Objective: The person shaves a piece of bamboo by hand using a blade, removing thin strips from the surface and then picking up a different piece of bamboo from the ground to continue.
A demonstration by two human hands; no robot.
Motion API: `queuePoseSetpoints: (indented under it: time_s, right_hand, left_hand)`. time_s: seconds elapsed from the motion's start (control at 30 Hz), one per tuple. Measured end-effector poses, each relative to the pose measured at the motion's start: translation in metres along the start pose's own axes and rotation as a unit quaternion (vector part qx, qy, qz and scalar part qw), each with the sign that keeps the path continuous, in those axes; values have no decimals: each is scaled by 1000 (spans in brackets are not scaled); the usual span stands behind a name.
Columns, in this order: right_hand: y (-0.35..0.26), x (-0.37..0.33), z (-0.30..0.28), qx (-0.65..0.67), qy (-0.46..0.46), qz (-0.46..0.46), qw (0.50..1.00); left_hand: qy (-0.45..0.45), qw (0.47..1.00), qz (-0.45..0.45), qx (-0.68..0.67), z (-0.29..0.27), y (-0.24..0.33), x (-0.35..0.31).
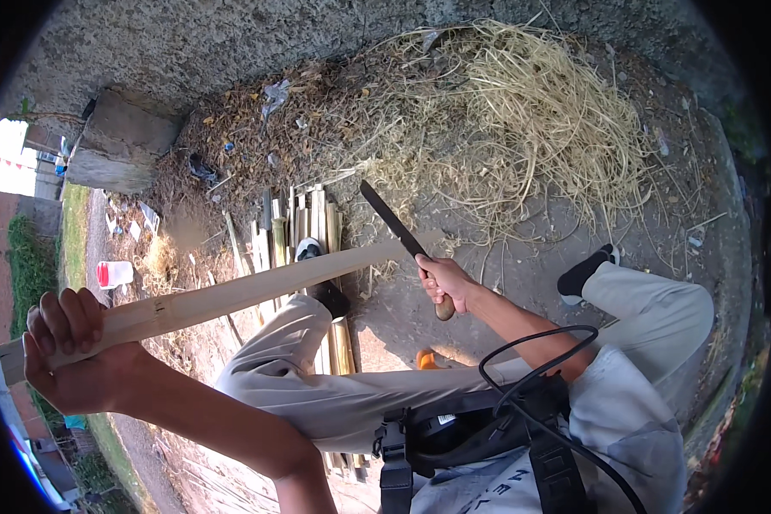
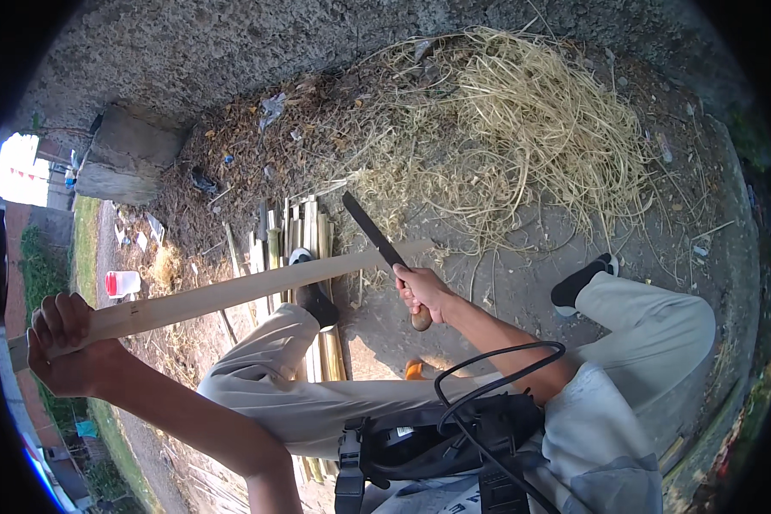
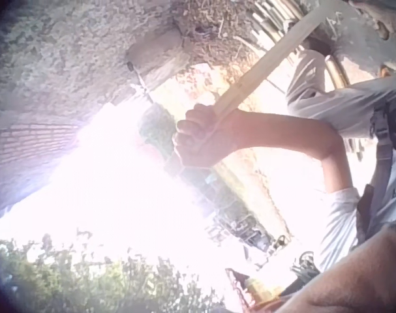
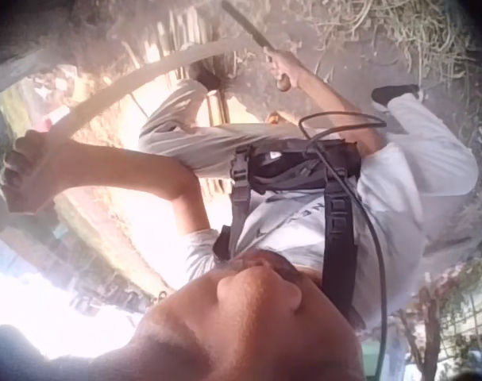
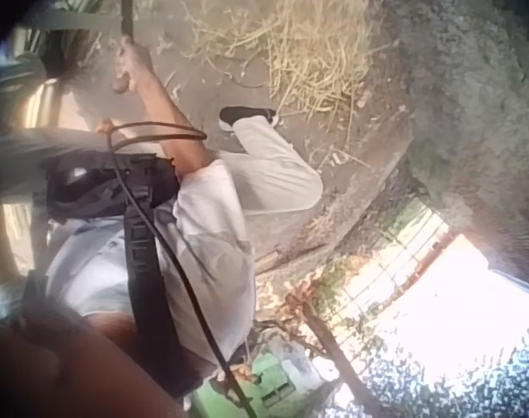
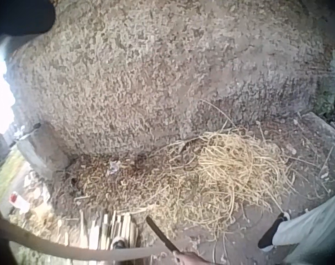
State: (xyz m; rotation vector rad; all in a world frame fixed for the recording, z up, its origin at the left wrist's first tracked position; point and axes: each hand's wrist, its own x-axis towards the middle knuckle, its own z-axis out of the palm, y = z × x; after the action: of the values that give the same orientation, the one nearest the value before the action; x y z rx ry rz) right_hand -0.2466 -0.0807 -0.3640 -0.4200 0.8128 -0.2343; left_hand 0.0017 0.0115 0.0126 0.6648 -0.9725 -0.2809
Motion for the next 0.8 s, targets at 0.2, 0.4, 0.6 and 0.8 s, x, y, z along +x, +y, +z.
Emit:
queuePoseSetpoints:
  time_s: [0.2,0.4,0.6,0.8]
  right_hand:
    - [2,19,-4,63,60,11,996]
    - [27,53,-20,134,132,-12,982]
    - [18,17,0,99,60,4,993]
    - [7,-8,23,59,23,17,998]
  left_hand:
    - [21,999,-11,35,4,-4,-1]
    - [0,999,-18,33,22,-13,-3]
    - [4,1000,-4,19,17,-8,-1]
    - [-21,1000,-8,1,7,6,-4]
